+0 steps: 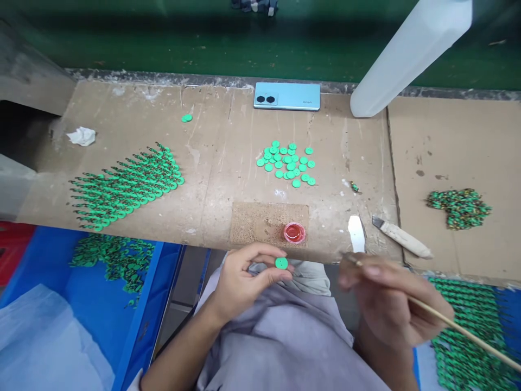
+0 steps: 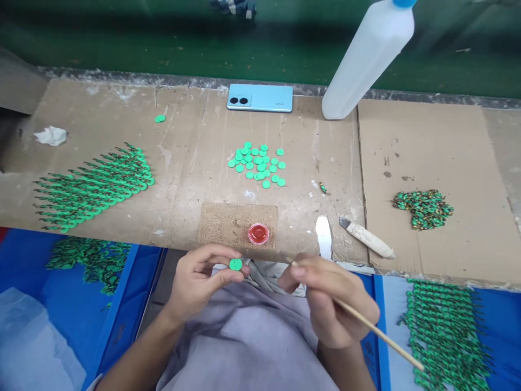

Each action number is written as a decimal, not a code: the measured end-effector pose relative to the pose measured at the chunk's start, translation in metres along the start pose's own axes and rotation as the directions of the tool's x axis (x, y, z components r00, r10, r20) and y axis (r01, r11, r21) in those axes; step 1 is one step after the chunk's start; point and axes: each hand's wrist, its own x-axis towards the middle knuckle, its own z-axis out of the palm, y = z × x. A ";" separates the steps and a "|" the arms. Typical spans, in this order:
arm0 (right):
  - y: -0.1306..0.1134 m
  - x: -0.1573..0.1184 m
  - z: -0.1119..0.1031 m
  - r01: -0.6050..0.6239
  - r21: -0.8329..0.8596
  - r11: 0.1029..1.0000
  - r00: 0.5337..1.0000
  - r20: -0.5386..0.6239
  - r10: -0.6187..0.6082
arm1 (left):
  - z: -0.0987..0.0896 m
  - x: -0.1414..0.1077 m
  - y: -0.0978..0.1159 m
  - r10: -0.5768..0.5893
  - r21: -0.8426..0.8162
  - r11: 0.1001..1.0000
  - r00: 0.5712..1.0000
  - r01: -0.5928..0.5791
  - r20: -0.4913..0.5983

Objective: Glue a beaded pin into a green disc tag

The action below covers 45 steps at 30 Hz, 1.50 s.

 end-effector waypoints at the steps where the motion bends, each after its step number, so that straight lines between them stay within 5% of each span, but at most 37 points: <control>1: 0.001 0.000 -0.003 -0.004 -0.025 1.000 0.997 -0.074 0.002 | 0.000 0.000 0.001 -0.025 -0.045 0.999 1.000 0.025 0.007; 6: 0.016 0.007 -0.026 0.047 -0.098 0.994 0.968 -0.242 -0.070 | -0.001 0.002 0.001 -0.065 -0.158 0.985 0.997 0.070 0.042; 9: 0.026 0.010 -0.063 -0.066 -0.341 0.938 0.944 -0.327 -0.053 | -0.003 0.001 -0.004 -0.090 -0.157 0.983 0.995 0.096 0.043; 13: 0.037 0.012 -0.131 -0.374 -0.744 0.553 0.919 -0.376 0.117 | -0.003 0.001 -0.014 -0.128 -0.151 0.979 0.991 0.134 0.049; 15: 0.044 0.013 -0.158 -0.450 -0.807 0.381 0.891 -0.431 0.141 | -0.002 0.001 -0.017 -0.104 -0.149 0.982 0.992 0.114 0.074; 17: 0.052 0.015 -0.171 -0.501 -0.812 0.300 0.865 -0.474 0.163 | -0.001 0.002 -0.017 -0.082 -0.154 0.983 0.992 0.097 0.100; 31: 0.084 0.022 -0.168 -0.575 -0.797 0.184 0.815 -0.538 0.216 | 0.008 -0.002 0.005 -0.262 -0.231 0.938 0.965 0.260 0.021; 38: 0.080 0.018 -0.171 -0.529 -0.831 0.170 0.841 -0.488 0.233 | 0.003 0.000 -0.014 -0.123 -0.296 0.945 0.989 0.142 0.082; 45: 0.078 0.017 -0.172 -0.474 -0.845 0.248 0.876 -0.421 0.237 | -0.002 0.001 -0.022 -0.093 -0.274 0.955 0.992 0.114 0.089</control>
